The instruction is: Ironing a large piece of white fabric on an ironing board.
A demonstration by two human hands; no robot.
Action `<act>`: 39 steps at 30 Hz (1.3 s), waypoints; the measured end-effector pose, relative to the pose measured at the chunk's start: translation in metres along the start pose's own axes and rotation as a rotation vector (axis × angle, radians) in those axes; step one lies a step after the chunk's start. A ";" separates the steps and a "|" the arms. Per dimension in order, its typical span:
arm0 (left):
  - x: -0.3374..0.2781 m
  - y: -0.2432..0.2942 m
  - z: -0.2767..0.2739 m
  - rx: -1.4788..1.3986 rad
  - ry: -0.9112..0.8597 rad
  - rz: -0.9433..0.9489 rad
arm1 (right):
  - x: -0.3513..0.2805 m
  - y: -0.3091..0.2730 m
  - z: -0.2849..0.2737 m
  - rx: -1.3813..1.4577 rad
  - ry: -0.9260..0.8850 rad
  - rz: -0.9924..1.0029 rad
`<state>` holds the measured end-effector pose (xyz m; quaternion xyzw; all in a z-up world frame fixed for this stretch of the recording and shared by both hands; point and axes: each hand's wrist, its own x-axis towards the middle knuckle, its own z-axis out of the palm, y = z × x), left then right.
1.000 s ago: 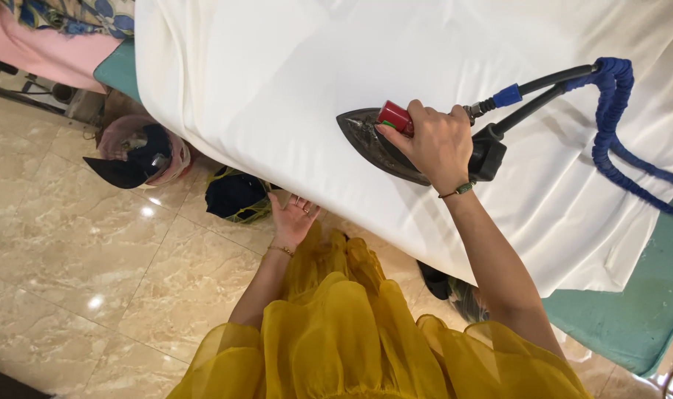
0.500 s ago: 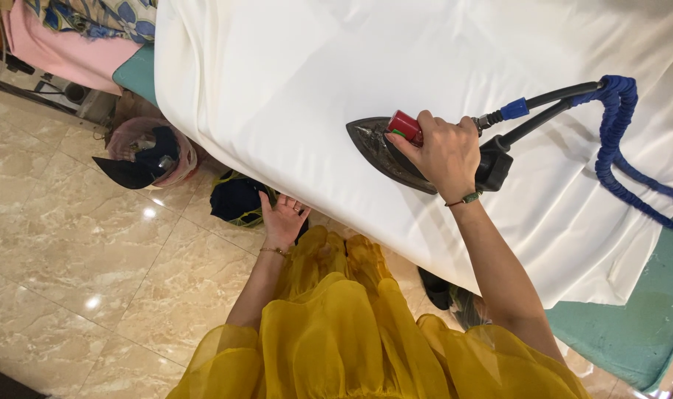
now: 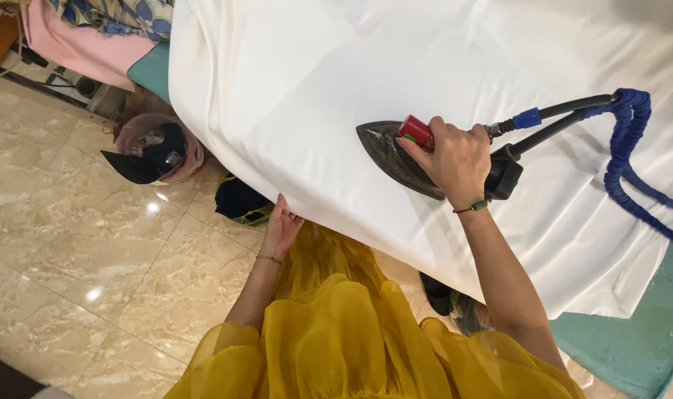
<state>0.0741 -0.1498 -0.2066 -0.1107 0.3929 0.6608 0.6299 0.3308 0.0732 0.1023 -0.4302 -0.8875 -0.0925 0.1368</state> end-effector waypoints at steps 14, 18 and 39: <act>-0.011 0.005 0.002 0.059 0.029 0.029 | -0.001 0.001 0.001 -0.020 0.012 -0.016; -0.016 0.008 0.007 0.051 0.019 0.022 | -0.001 0.001 0.002 -0.015 -0.008 -0.004; -0.018 0.006 0.004 0.039 0.025 0.028 | -0.002 0.001 0.003 -0.002 0.009 -0.007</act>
